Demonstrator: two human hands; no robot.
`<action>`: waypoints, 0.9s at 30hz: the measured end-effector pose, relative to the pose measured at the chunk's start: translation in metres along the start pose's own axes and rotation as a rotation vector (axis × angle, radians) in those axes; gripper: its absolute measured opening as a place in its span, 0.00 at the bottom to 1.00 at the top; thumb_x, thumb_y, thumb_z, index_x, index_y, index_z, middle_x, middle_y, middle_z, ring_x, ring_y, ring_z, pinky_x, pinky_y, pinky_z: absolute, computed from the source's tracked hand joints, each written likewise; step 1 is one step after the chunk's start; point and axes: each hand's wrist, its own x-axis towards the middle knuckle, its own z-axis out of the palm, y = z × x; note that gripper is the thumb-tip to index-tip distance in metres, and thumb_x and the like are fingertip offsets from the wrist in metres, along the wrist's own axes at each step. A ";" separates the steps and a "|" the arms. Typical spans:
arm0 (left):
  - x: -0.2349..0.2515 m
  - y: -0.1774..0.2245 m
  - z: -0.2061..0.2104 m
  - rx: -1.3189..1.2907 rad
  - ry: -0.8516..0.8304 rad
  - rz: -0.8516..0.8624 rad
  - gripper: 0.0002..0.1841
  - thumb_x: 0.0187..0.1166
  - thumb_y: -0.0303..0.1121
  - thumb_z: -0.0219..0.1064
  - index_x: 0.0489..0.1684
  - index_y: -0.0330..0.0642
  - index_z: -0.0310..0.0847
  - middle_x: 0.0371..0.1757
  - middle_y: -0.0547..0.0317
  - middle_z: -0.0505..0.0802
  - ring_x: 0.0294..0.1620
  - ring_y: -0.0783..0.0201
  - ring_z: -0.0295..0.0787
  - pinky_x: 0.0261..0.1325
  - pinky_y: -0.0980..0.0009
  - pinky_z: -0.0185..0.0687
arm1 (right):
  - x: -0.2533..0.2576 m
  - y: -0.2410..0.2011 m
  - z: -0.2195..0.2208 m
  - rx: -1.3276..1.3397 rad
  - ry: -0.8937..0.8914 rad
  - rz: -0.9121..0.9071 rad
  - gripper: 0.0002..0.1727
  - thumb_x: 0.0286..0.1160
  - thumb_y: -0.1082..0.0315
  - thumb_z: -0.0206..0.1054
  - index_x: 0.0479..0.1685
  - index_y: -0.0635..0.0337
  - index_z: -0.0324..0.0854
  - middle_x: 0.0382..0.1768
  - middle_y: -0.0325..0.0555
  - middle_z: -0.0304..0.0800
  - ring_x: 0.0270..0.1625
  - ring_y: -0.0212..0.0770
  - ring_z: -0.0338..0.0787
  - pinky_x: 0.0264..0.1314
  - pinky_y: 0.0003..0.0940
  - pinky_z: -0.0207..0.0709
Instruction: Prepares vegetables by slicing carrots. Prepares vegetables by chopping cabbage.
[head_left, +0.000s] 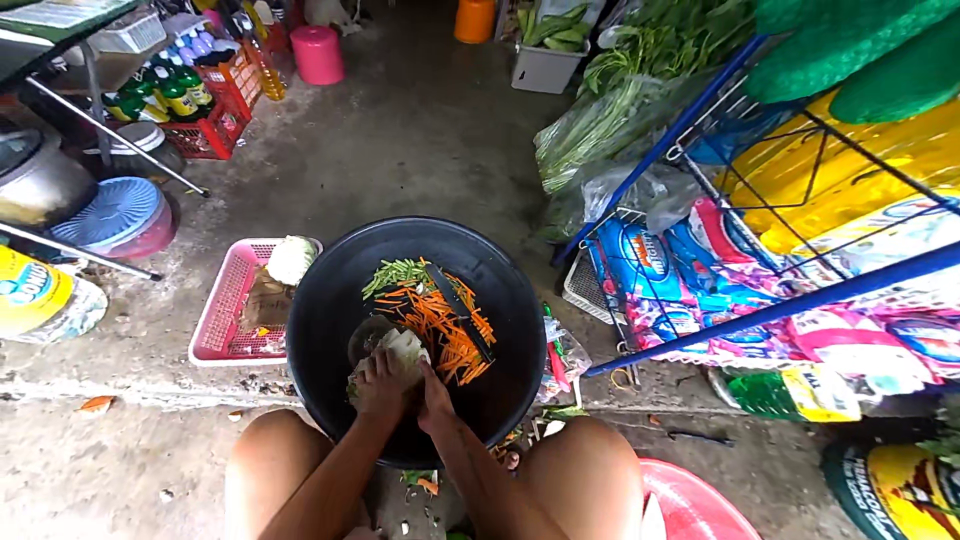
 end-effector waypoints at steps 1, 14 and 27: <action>-0.002 0.004 0.005 0.020 0.029 -0.011 0.49 0.76 0.45 0.73 0.95 0.34 0.46 0.93 0.32 0.56 0.91 0.30 0.53 0.85 0.33 0.56 | 0.000 0.001 0.000 -0.007 0.002 -0.006 0.35 0.89 0.45 0.59 0.89 0.54 0.62 0.83 0.56 0.72 0.82 0.54 0.75 0.80 0.59 0.71; 0.011 -0.013 -0.008 -0.115 0.036 -0.044 0.59 0.65 0.59 0.79 0.98 0.54 0.43 0.90 0.33 0.63 0.86 0.26 0.62 0.71 0.30 0.74 | 0.011 0.000 0.012 0.089 -0.107 -0.044 0.28 0.86 0.58 0.65 0.82 0.59 0.69 0.75 0.55 0.80 0.75 0.50 0.82 0.76 0.54 0.76; 0.052 -0.072 -0.026 -0.583 0.050 0.086 0.31 0.87 0.40 0.65 0.89 0.46 0.65 0.82 0.41 0.79 0.82 0.43 0.76 0.84 0.41 0.68 | 0.023 -0.033 0.003 -0.176 -0.161 0.028 0.31 0.91 0.54 0.59 0.87 0.61 0.63 0.83 0.61 0.71 0.81 0.56 0.76 0.78 0.57 0.73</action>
